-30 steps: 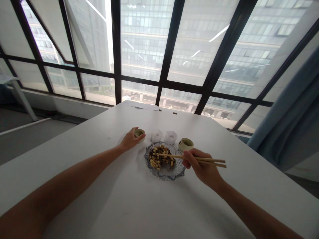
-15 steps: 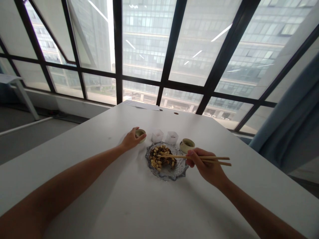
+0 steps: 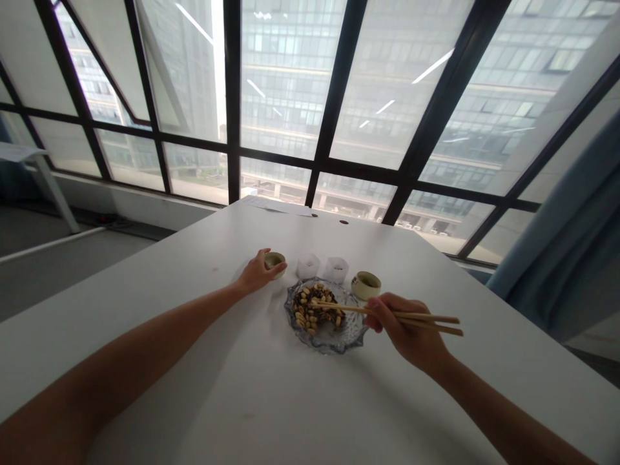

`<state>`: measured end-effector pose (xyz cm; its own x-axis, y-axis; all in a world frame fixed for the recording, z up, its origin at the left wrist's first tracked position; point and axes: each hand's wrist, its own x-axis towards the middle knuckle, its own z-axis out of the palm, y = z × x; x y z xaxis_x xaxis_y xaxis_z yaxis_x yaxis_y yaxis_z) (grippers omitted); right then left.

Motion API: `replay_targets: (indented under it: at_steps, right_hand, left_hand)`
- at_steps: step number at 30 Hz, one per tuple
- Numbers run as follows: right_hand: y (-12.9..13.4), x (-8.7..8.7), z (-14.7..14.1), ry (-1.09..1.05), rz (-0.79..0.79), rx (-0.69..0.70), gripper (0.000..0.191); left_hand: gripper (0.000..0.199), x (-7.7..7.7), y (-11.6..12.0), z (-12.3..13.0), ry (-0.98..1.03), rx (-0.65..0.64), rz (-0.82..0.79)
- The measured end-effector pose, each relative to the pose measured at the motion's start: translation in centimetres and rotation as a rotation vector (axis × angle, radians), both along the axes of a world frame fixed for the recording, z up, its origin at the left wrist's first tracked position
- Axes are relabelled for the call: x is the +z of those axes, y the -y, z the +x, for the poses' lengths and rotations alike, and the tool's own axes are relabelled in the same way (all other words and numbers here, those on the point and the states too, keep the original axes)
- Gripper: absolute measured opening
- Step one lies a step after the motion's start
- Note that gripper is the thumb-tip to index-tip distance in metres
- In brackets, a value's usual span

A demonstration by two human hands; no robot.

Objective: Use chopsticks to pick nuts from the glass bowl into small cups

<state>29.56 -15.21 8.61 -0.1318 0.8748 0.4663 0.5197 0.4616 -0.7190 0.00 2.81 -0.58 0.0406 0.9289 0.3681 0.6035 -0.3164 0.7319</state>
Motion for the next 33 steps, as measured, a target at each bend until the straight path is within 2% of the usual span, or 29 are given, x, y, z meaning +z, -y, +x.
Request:
replay_targets:
  at_steps: [3, 6, 8, 11, 16, 22, 28, 33]
  right_hand:
    - [-0.7, -1.6, 0.8, -0.360, -0.052, -0.095, 0.047]
    - [-1.3, -3.9, 1.5, -0.698, -0.123, -0.150, 0.047]
    - [-1.5, -5.5, 1.9, -0.852, -0.159, -0.192, 0.045]
    - [-1.5, -7.1, 2.2, -0.973, -0.186, -0.250, 0.044]
    - [-1.7, -7.7, 2.4, -0.999, -0.136, -0.264, 0.046]
    - [-1.6, -7.9, 2.3, -0.923, -0.062, -0.256, 0.049]
    - [-1.3, -7.9, 2.0, -0.899, -0.066, -0.241, 0.049]
    - [-1.3, -7.9, 1.9, -0.868, -0.056, -0.228, 0.048]
  left_hand:
    - [0.079, 0.0, 0.0, -0.2, -0.021, 0.006, -0.027]
    - [0.073, 0.1, 0.1, -0.4, -0.034, -0.007, -0.021]
    - [0.070, 0.1, 0.2, -0.4, -0.026, -0.024, -0.003]
    - [0.071, 0.0, 0.2, -0.4, -0.019, -0.062, 0.030]
    - [0.074, 0.0, 0.5, -0.4, -0.067, -0.137, 0.161]
    - [0.072, 0.2, 1.1, -0.3, -0.167, -0.230, 0.352]
    - [0.069, 0.2, 1.2, -0.3, -0.172, -0.291, 0.439]
    - [0.069, 0.3, 1.3, -0.2, -0.178, -0.279, 0.421]
